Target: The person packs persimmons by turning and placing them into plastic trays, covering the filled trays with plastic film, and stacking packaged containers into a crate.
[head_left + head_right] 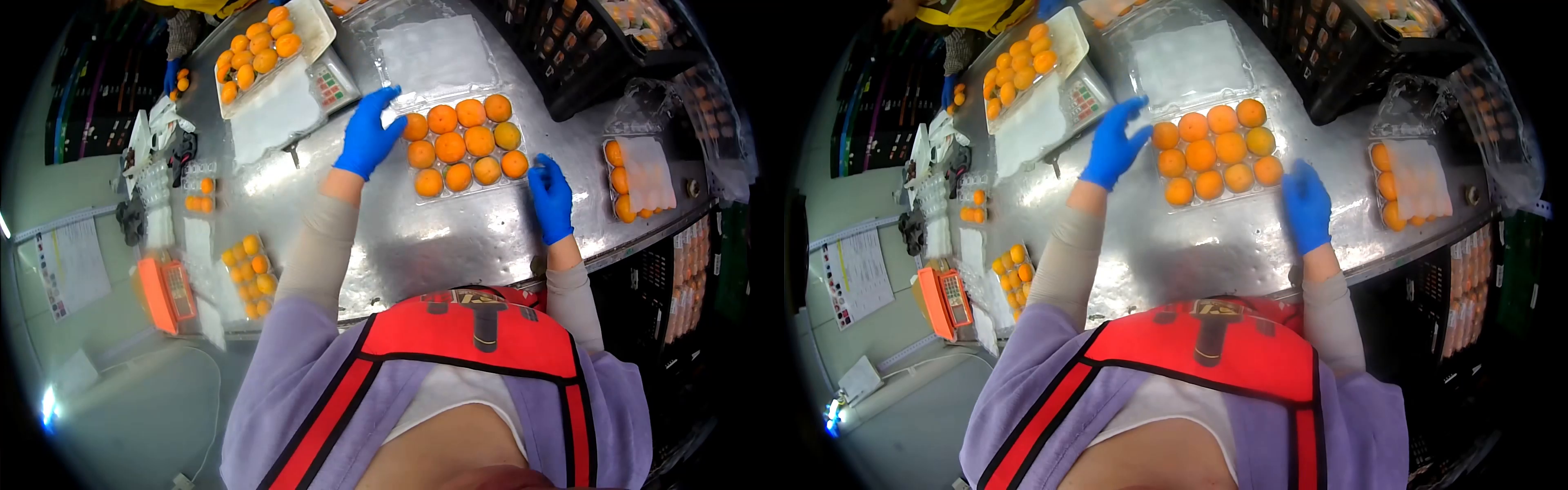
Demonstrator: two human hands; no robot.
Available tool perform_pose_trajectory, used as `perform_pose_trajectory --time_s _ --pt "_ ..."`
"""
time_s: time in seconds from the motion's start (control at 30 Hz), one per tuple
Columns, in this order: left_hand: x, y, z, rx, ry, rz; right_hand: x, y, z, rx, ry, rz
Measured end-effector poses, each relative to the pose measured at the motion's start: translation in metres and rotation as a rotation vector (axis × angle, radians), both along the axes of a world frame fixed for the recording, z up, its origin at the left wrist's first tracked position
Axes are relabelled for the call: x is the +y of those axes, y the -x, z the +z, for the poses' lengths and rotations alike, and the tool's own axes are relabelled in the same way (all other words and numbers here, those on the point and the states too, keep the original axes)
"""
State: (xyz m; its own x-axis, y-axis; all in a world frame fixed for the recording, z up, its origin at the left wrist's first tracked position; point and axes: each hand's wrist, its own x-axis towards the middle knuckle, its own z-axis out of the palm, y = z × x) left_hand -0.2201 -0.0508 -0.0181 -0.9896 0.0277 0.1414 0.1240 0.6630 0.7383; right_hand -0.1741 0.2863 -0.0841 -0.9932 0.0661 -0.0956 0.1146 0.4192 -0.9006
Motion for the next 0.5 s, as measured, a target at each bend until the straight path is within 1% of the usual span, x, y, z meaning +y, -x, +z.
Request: perform_pose_trajectory --time_s 0.03,0.1,0.17,0.23,0.3,0.33,0.4,0.43,0.5 --pt "0.005 -0.006 -0.008 0.029 0.018 -0.005 -0.002 0.002 0.000 0.000 -0.001 0.000" --pt "0.016 -0.011 -0.015 0.048 0.021 0.012 -0.006 0.005 0.002 -0.160 0.155 0.049" --pt "0.025 -0.012 -0.012 0.090 0.000 0.031 -0.003 0.004 0.003 -0.106 0.144 0.065" --pt "0.036 -0.013 -0.006 0.073 -0.018 0.015 -0.001 -0.001 0.004 -0.217 0.389 0.077" --pt "0.046 -0.014 -0.003 0.013 0.125 0.009 -0.003 -0.009 0.012 -0.227 0.389 0.061" --pt "0.051 -0.014 -0.004 0.014 0.124 0.005 -0.003 -0.013 0.015 -0.236 0.389 0.049" --pt "0.062 -0.015 -0.006 0.102 0.241 -0.015 0.002 -0.024 0.019 -0.268 0.386 0.044" --pt "0.067 -0.015 -0.004 0.102 0.238 -0.019 0.004 -0.030 0.021 -0.302 0.385 0.042" --pt "0.076 -0.014 0.002 0.016 0.315 -0.053 0.011 -0.039 0.022 -0.300 0.385 0.041"
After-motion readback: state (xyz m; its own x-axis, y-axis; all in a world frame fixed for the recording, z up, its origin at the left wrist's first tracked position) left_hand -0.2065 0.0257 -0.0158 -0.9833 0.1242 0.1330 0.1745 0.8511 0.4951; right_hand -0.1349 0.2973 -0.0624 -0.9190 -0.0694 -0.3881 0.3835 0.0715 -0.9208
